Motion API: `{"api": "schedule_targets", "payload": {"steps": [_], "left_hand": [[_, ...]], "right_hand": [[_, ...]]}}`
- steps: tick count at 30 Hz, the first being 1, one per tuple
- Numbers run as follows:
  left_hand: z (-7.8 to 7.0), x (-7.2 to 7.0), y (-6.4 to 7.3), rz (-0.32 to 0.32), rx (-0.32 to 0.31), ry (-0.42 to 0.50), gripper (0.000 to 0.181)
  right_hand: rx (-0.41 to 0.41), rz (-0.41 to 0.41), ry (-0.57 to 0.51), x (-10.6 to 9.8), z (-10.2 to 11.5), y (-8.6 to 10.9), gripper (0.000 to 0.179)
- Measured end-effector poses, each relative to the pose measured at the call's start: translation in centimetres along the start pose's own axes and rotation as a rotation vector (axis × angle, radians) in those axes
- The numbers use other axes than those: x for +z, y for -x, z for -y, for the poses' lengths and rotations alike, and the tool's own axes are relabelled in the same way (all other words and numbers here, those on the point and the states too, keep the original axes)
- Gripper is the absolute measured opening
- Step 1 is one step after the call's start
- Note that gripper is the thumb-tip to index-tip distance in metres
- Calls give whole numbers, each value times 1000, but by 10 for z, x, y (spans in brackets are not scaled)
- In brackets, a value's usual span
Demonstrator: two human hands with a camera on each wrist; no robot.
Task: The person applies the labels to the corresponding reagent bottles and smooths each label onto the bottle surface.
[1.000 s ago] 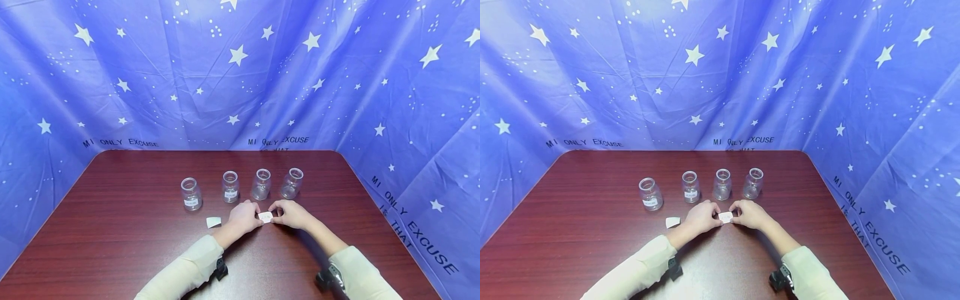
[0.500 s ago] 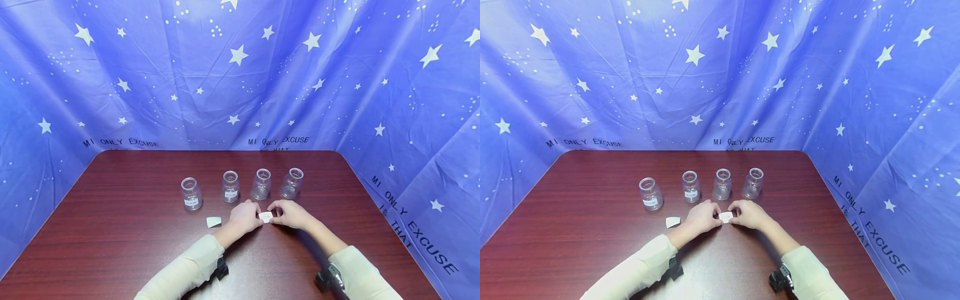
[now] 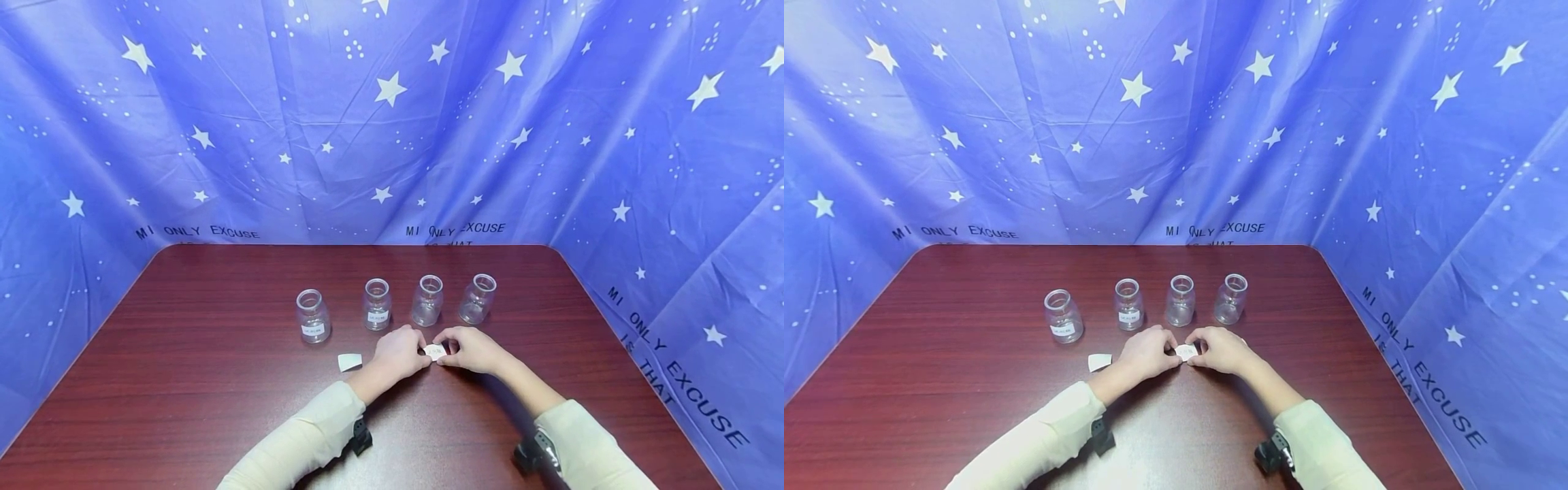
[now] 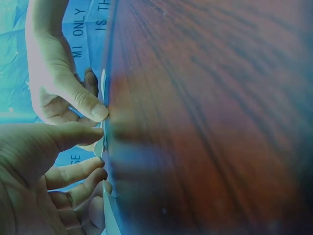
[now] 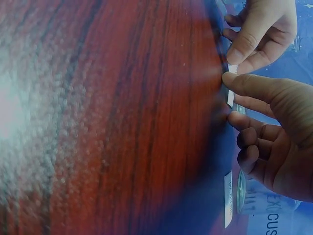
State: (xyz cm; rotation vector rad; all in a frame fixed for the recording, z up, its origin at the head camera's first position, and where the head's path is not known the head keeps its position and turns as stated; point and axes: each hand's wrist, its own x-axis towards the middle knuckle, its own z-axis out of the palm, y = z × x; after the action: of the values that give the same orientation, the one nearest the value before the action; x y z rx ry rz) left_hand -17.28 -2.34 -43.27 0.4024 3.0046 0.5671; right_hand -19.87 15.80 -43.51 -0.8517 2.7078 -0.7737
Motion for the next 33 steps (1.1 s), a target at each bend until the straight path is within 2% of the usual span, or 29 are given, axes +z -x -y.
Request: {"api": "schedule_targets", "payload": {"steps": [7,14,21,25,33], "left_hand": [[5,-3,0,0,22,60,20],[15,-8,-3,22,11,207,20],[20,-9,-1,61,79,382,11],[20,-9,1,58,99,452,6],[20,-12,2,44,129,492,7]], "right_hand": [[14,-10,-24,1,0,1,23],[4,-56,-59,-2,1,3,23],[15,-84,-87,-3,1,2,25],[13,-94,-80,-3,0,2,26],[6,-106,-89,-4,1,2,28]]}}
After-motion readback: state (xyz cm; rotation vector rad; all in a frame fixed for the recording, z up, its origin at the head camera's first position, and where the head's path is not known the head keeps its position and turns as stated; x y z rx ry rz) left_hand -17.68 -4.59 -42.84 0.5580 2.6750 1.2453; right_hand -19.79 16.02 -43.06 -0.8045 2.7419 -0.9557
